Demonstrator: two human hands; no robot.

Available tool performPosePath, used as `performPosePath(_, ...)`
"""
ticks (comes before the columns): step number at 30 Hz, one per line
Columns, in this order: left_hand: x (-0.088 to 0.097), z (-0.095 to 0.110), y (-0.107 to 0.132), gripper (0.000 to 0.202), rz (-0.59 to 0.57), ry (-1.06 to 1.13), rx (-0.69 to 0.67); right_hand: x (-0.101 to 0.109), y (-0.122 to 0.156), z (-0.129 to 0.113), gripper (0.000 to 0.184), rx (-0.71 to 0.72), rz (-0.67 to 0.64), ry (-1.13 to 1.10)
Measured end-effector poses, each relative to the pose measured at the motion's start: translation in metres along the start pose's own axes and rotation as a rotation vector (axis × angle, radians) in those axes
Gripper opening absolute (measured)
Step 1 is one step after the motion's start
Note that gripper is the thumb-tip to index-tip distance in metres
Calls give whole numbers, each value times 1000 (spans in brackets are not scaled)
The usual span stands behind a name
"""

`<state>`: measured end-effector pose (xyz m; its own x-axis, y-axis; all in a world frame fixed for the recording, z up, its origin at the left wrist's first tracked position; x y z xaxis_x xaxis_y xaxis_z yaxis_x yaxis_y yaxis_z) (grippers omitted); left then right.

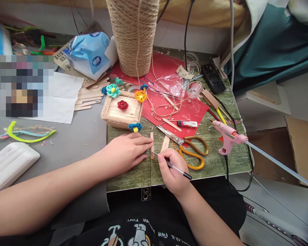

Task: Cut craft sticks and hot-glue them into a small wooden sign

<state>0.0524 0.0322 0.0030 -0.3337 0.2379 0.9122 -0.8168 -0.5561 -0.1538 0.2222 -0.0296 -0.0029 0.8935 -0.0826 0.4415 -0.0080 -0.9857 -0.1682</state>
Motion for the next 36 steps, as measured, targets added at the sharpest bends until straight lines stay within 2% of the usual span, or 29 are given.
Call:
performPosePath(14,0,1,0,38,6,-18,-15,-1,1,0,10,13,15,45)
performPosePath(28,3,4,-1,37,11,-28,-19,0,4,6,9,-38,31,-30)
performPosePath(36,4,7,-1,35,22,-64,-48,-2,2,3,9,-9,13,4)
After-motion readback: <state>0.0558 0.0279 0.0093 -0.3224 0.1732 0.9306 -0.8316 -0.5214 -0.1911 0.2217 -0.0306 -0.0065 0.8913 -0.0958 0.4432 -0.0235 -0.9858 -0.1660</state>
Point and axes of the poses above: each hand's wrist, its own y-axis away from the middle knuckle, its own x-axis out of the back of the hand, z = x × y, the point moved 6 cm from there along -y, towards the middle knuckle, and after that the axes turned 4 degrees about z, right-handed, at the moved point
